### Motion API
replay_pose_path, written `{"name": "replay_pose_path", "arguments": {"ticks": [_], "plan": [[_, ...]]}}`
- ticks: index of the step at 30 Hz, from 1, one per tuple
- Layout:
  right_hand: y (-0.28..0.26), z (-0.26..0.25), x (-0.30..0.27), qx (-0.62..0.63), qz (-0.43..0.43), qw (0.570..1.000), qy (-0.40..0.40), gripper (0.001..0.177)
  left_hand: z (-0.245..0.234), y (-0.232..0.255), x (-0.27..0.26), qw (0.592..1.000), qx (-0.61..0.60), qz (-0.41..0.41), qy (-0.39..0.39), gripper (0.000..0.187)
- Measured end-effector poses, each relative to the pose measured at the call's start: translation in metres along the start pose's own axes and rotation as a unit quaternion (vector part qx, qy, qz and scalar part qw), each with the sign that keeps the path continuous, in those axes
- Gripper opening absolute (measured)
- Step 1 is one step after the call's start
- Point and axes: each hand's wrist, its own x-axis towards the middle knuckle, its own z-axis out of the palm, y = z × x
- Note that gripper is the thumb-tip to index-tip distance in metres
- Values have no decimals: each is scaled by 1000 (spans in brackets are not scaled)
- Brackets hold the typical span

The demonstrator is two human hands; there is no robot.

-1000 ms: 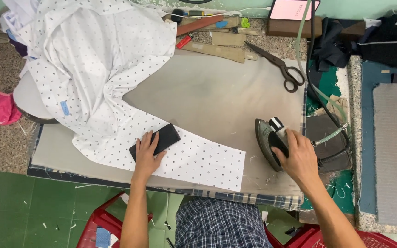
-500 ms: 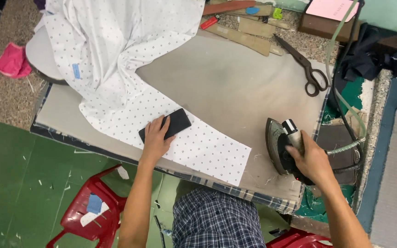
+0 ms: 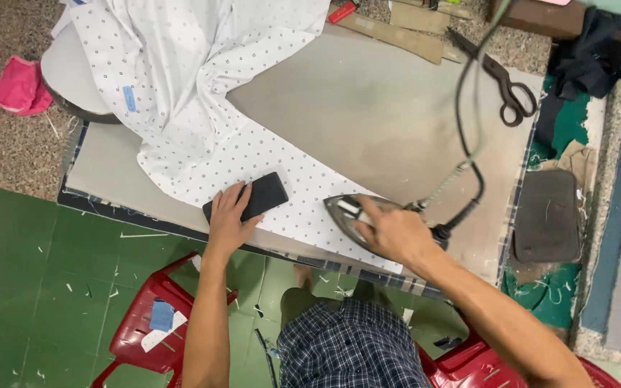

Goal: The person irons a white patterned fabric on a table using a steam iron and a black pressing block. They repeatedly smooth the fabric, iron different sections, and trim the edges with scissors. The fabric is folded and ironed again before a final trim.

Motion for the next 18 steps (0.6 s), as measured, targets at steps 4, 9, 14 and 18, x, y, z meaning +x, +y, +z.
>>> {"name": "replay_pose_path", "arguments": {"ticks": [4, 9, 14, 18], "plan": [[-69, 17, 17, 0, -80, 997, -1, 52, -24, -25, 7, 998, 1, 15, -56, 73], [-96, 67, 33, -23, -138, 990, 20, 52, -29, -48, 12, 975, 147, -10, -166, 92], [-79, 75, 10, -38, -87, 995, 14, 47, -25, -1, 2, 959, 191, -41, -207, 94], [-50, 77, -12, -53, -64, 996, 11, 46, -11, 38, 1, 950, 180, -25, -252, 91]]}}
